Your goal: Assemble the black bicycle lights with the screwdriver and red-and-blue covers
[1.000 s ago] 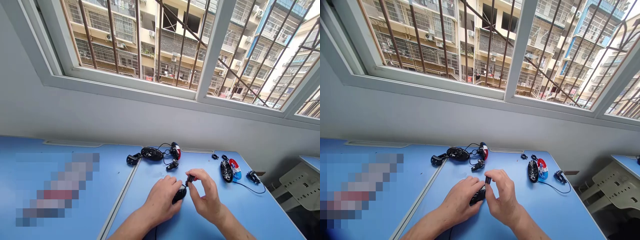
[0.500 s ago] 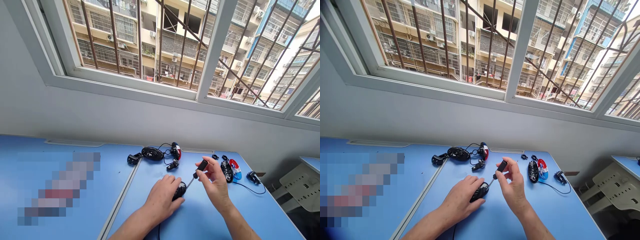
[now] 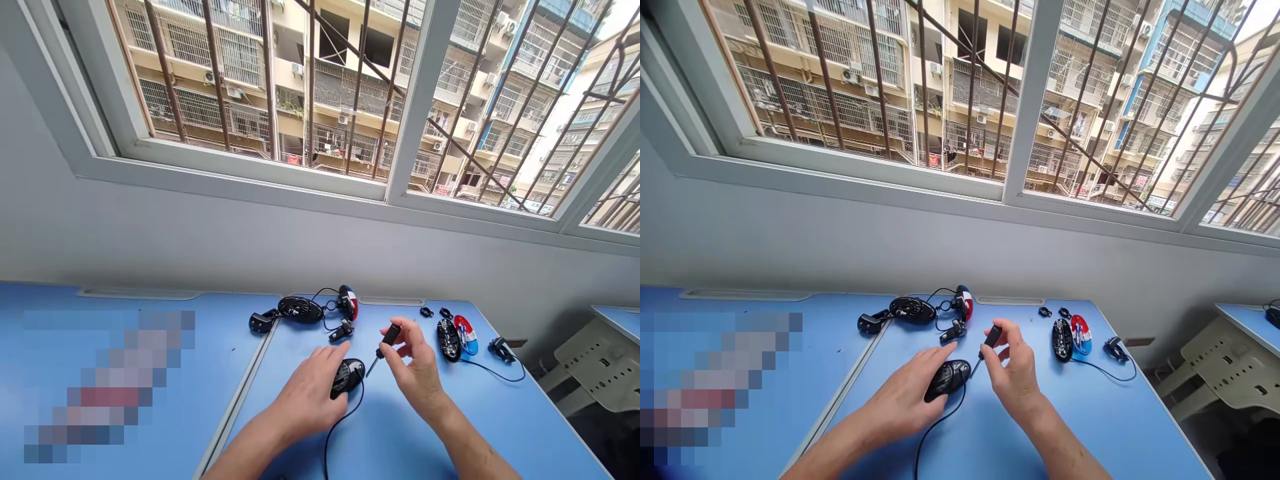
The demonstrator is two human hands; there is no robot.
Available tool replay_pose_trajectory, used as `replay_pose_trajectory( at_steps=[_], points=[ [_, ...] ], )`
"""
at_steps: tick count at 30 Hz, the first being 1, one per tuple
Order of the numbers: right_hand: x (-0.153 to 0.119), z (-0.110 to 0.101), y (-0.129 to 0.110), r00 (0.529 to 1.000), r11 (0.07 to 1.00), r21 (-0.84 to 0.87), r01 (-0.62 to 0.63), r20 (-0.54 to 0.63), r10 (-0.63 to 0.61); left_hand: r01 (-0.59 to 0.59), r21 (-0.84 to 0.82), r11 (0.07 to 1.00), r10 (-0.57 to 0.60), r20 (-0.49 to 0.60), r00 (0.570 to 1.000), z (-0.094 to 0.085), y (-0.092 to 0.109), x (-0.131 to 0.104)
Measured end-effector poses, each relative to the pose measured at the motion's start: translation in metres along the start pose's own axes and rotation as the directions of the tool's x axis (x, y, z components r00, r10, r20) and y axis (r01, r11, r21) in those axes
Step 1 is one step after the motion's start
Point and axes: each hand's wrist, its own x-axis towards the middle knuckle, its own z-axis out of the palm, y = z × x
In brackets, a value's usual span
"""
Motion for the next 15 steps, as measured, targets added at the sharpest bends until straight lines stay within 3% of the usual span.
replay_pose_trajectory(
  at_steps=[4,10,13,15],
  points=[
    [0.001,-0.002,0.003,0.998,0.999,-0.041,0.031,-0.062,-0.034,-0.004,0.096,0.995,0.002,0.018,1.0,-0.006,0.002,0.0],
    [0.001,0.001,0.005,0.994,0.997,-0.048,0.068,-0.078,-0.071,-0.119,0.114,0.986,0.114,0.049,0.992,-0.001,-0.007,0.0],
    [-0.001,0.003,0.005,0.998,0.998,-0.041,0.05,-0.037,-0.051,-0.122,0.124,0.985,0.125,-0.01,0.992,0.006,-0.012,0.002],
    [-0.003,0.005,0.005,0.998,0.998,-0.033,0.055,-0.025,-0.056,-0.054,0.12,0.991,0.066,-0.098,0.993,0.008,-0.011,0.004]
  ],
)
